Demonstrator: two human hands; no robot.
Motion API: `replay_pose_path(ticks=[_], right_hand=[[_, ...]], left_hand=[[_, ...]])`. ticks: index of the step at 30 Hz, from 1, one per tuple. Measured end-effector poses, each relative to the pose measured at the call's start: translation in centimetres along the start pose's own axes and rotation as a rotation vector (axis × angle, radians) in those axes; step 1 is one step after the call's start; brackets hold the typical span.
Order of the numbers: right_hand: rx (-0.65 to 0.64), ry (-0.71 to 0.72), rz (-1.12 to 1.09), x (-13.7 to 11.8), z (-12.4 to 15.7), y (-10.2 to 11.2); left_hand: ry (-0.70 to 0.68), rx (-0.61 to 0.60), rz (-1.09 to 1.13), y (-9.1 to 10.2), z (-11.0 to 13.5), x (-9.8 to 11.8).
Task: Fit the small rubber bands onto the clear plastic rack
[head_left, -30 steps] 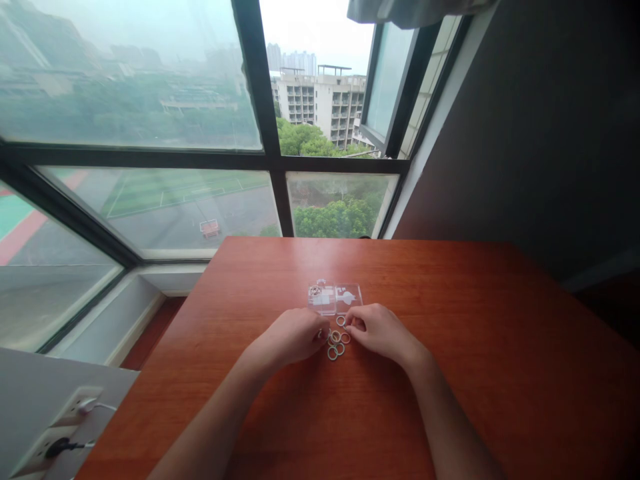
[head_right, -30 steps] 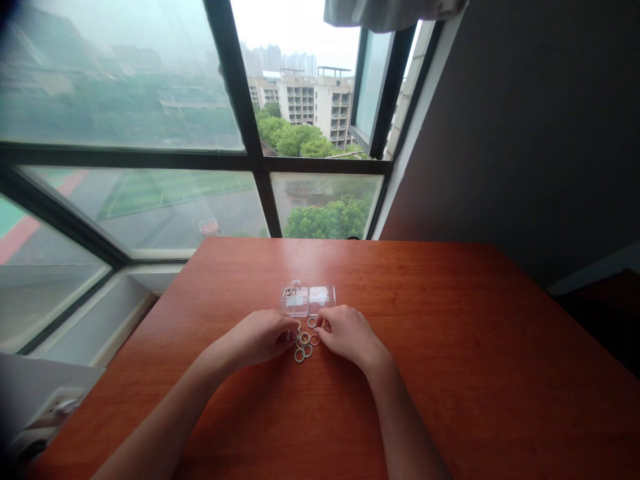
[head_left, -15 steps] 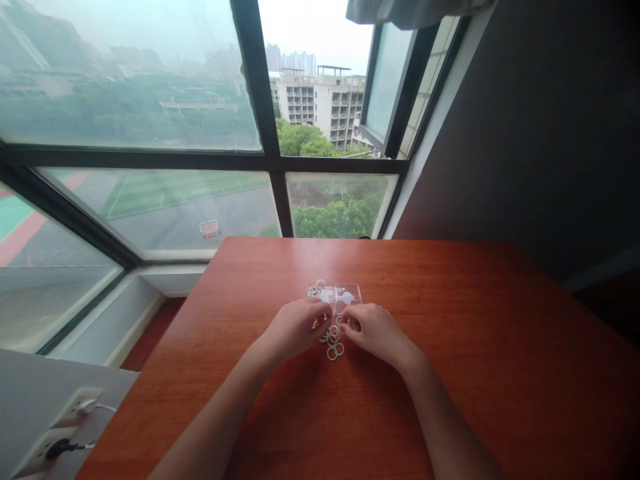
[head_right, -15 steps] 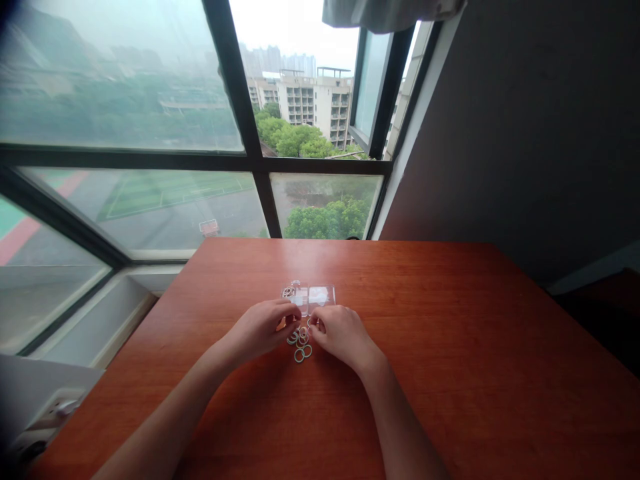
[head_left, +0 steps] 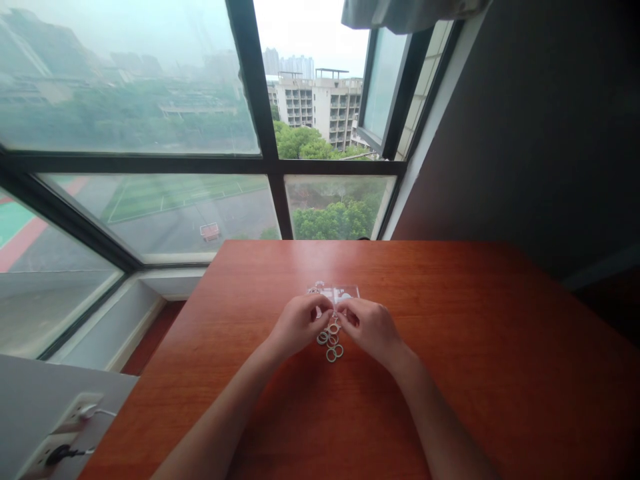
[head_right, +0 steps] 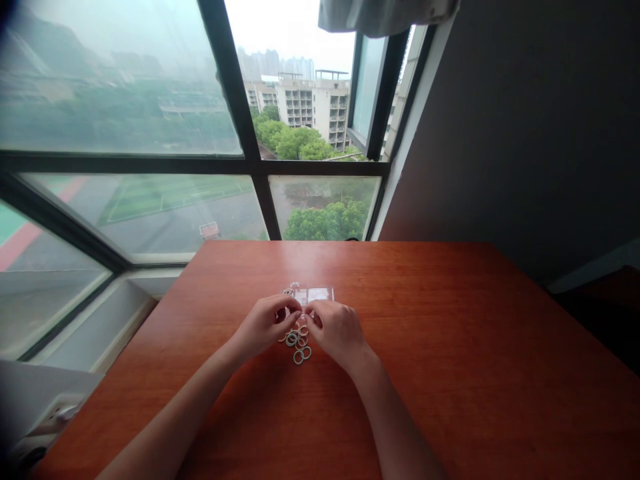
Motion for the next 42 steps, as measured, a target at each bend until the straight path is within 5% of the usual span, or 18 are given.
replay_pose_path(ticks=[6,16,24,36,42], right_hand=[[-0.097,-0.028,0.086,0.3,0.0,-1.0],[-0.180,-0.069,0.112,0.8,0.3,-1.8],[-0.367,0.027,-0.045,-0.7,1.4,-3.7],[-0.407,0.022,-0.017,-0.6,1.5,-4.1],[-0.278,-0.052,-0.006,0.0,0.7,-2.6]], left_hand=[[0.048,0.285,-0.215,2.5,-0.4,-1.7],[0.075,0.280,-0.286,3.4,-0.4,-3.1],[0.066,0.253,-0.297,3.6,-0.1,-2.4],[0.069,0.230,-0.266,3.4,-0.2,-2.1],[0.013,0.196,-0.164,2.8,-0.3,-1.5]])
Point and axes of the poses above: each hand's wrist, its own z-axis away from the middle knuckle, its own y-axis out of the back of the hand, x = y × z, the point moved 10 cm from there along -z, towards the middle knuckle, and after that the axes turned 2 degrees about x, right-handed, at the moved point
